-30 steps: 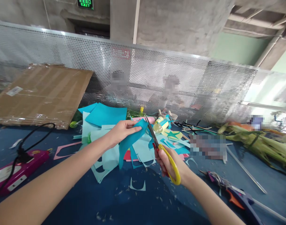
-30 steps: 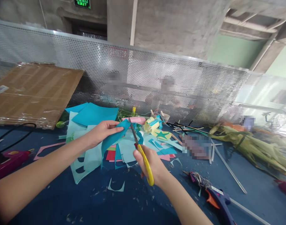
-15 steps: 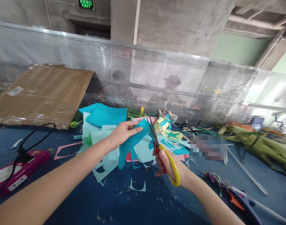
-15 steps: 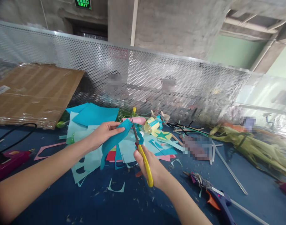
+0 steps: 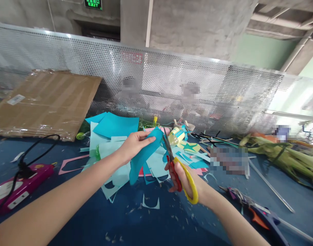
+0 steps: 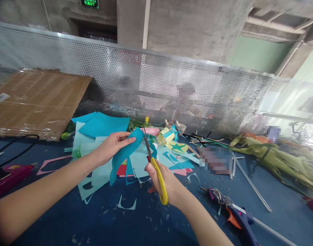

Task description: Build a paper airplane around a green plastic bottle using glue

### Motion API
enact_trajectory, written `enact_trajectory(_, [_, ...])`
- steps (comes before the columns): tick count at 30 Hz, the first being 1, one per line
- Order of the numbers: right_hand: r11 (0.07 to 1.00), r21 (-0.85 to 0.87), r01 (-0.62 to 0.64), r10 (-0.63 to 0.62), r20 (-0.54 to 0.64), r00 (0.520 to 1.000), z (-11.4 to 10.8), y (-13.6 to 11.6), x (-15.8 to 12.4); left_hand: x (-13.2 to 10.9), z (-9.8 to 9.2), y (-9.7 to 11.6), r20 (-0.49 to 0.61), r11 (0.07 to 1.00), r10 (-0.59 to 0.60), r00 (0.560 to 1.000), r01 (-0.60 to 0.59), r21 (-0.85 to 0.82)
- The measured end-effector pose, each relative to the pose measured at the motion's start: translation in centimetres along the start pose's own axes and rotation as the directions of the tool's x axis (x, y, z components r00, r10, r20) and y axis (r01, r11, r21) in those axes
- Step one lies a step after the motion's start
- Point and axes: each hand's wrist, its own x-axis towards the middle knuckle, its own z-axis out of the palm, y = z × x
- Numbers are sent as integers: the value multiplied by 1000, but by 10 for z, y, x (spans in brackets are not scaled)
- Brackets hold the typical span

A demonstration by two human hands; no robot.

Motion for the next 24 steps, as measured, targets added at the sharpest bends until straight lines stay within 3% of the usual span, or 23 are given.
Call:
enact_trajectory(4, [999,-28,-46,47,26,999,-4,2,-1,-1,0,3,-18,1000,-24,1000,24,16])
enact_trajectory(9, [997,-62,-50,52,24,998,-5,1,1,-1,-1,4,58,995,-102,993,100,27])
enact_trajectory(17, [1000,-1,-27,27,35,999,-5,0,1,-1,-1,2,48,997,-74,996,74,1])
enact_trajectory(24, [999,-26,-47,47,20,999,-4,6,2,-1,-1,0,78,994,-32,996,24,105])
